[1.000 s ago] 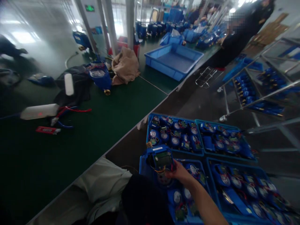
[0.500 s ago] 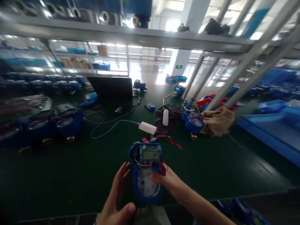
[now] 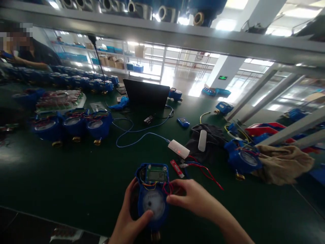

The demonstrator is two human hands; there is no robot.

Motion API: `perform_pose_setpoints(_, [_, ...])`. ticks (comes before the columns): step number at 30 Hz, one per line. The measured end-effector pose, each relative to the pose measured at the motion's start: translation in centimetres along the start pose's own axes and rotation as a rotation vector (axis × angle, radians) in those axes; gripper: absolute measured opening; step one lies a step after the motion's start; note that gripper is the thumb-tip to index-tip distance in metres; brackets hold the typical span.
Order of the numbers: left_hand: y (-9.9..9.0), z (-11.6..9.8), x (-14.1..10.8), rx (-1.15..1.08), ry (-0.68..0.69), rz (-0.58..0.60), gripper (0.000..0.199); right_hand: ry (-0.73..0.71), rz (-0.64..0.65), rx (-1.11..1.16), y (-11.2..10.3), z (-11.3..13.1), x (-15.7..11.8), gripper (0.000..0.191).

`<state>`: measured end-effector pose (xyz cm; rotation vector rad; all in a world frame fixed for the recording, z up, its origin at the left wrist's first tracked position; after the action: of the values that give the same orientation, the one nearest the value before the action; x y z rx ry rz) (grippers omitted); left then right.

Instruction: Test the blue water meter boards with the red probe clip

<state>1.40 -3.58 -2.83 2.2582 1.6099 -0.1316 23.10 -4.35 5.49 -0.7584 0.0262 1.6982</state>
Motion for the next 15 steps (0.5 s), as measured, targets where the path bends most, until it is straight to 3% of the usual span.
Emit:
perform_pose_setpoints(3, [0.3,-0.3,0.1,0.012,-0.010,0.016,0.104,-0.204,-0.236,-0.143,-2.3,2.9,-0.6,0.048])
perform_pose_setpoints(6, [0.4,-0.6,0.5,0.066,0.053,0.006,0.106,-0.385,-0.257,-0.363,-1.6,5.1,0.1,0.047])
perform_pose_setpoints(10, [0.0,-1.9,1.4,0.298,0.268,-0.084,0.101,-0.281,-0.215,-0.676,0.3,5.6,2.0,0.069])
perform_pose_setpoints(12, [-0.1,-2.9,1.9,0.401,0.308,-0.072,0.095,-0.265,-0.260,-0.734,0.7,5.5,2.6,0.069])
perform_pose_setpoints(15, [-0.1,-4.4,2.6,0.525,0.352,-0.036,0.086,-0.358,-0.320,-0.702,0.9,5.3,2.7,0.063])
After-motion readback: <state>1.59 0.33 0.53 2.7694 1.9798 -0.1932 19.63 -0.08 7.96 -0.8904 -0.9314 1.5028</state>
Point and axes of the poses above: each hand's wrist, its own x-axis towards the middle knuckle, its own y-axis out of the palm, z = x × y, the point moved 2 cm from there along x, towards the middle knuckle, and after that the axes turned 1 degree about x, right-handed, at the moved point
